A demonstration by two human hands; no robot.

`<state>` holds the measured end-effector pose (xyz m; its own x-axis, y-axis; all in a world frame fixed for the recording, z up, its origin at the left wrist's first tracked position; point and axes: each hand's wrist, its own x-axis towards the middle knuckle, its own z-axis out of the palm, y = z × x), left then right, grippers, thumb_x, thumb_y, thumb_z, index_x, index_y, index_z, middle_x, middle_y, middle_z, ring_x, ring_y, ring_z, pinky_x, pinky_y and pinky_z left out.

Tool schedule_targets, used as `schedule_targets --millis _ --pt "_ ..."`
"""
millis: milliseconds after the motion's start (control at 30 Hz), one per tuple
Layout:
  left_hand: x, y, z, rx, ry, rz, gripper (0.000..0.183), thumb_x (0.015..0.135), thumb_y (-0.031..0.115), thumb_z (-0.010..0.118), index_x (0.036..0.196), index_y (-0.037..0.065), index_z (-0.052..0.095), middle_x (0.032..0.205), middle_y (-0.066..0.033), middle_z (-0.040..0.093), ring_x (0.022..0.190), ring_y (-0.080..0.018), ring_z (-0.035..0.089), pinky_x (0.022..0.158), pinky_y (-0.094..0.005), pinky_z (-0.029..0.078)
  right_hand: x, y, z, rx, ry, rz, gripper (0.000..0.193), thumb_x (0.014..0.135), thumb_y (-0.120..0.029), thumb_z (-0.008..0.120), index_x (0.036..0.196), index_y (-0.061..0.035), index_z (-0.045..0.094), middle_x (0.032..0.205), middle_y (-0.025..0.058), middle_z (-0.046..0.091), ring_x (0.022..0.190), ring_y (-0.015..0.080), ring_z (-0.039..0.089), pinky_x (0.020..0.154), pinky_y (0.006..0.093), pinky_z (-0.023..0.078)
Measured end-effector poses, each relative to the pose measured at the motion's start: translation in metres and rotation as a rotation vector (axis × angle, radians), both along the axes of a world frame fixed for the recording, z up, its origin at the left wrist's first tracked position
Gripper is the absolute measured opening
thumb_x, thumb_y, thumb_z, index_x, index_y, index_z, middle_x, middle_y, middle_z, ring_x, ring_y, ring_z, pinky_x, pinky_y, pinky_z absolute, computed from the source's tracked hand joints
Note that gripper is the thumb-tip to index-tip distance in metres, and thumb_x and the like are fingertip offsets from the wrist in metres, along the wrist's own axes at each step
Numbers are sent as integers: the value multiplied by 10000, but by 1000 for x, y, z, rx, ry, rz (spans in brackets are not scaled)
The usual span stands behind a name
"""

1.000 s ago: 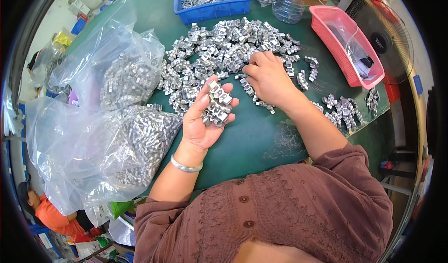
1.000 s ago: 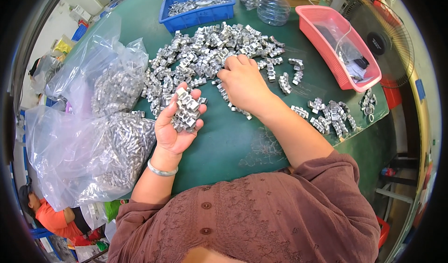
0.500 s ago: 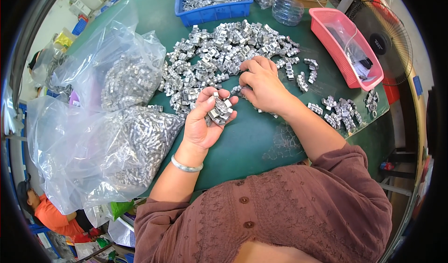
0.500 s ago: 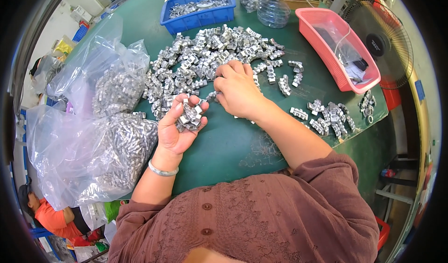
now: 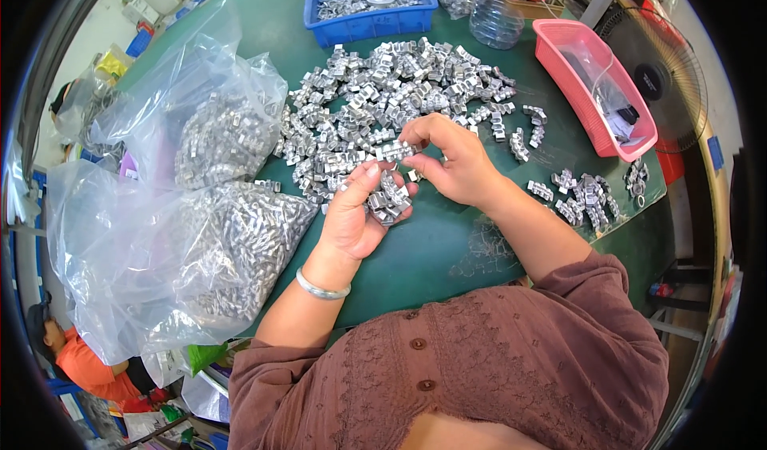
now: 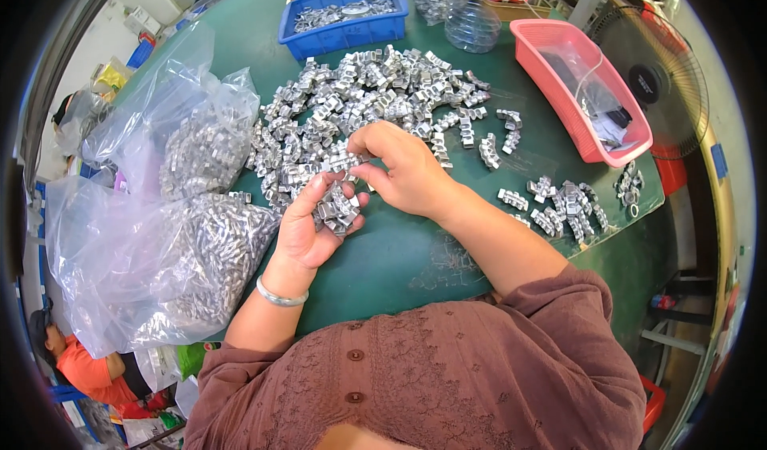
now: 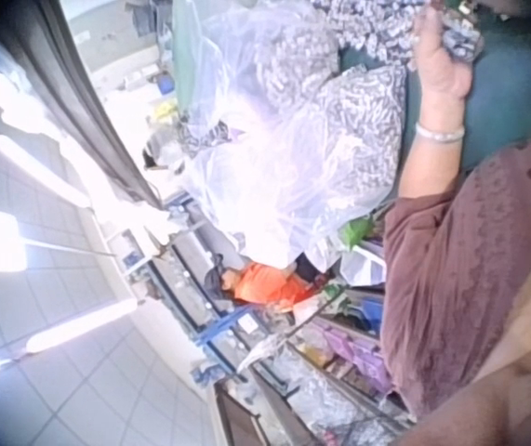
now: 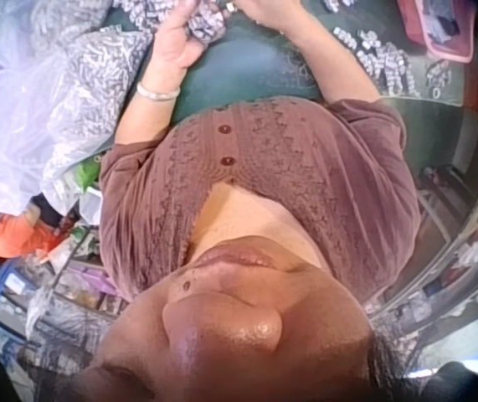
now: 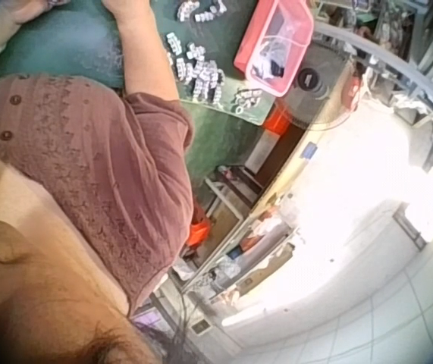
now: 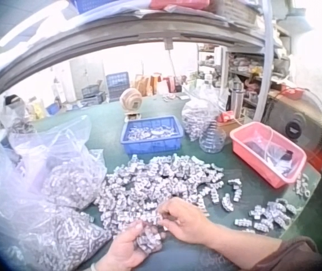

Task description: The person picks up metal components individually from a pile on a green table, rotates them to look at the surfaces, and places them back into the pile or into a container.

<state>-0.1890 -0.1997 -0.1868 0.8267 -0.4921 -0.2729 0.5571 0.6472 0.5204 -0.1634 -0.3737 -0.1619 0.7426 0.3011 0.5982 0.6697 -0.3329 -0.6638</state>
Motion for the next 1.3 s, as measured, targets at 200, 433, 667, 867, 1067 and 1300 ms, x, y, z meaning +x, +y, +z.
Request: schedule_targets --millis 200,433,667,867,1067,1300 --pt "-2 -2 4 42 -34 43 173 847 193 502 987 93 485 818 -53 567 800 -228 592 615 -365 500 -2 2 -3 34 10 33 264 656 -22 656 880 -44 517 791 77 544 673 208 546 589 300 440" --pt "-3 -3 4 49 -35 46 183 852 195 490 996 83 483 816 -55 566 795 -221 588 602 -346 489 -5 2 3 51 48 55 278 646 -21 666 883 -42 523 792 72 561 633 190 546 569 290 441" --pt "-3 -3 6 47 -72 30 196 854 200 469 994 64 483 821 -56 559 795 -212 580 604 -338 486 -7 1 3 106 115 83 282 656 -2 662 903 -23 527 790 61 560 632 148 537 565 262 435" --pt "-3 -3 6 53 -83 41 194 850 195 474 987 58 481 823 -62 559 803 -216 580 607 -342 489 -6 1 0 152 127 107 275 668 18 649 913 -15 527 806 59 559 633 134 534 574 251 440" --pt "-4 -4 7 57 -94 54 190 844 195 495 976 59 482 825 -64 564 800 -218 582 610 -344 491 -5 0 1 148 119 127 274 673 30 639 919 -15 526 810 59 558 617 119 544 565 240 442" --pt "-1 -3 3 28 -82 34 186 844 226 500 942 68 489 819 -50 562 802 -206 579 604 -347 493 -4 -3 -1 261 406 254 264 727 15 609 970 3 504 813 45 567 623 85 544 570 225 441"
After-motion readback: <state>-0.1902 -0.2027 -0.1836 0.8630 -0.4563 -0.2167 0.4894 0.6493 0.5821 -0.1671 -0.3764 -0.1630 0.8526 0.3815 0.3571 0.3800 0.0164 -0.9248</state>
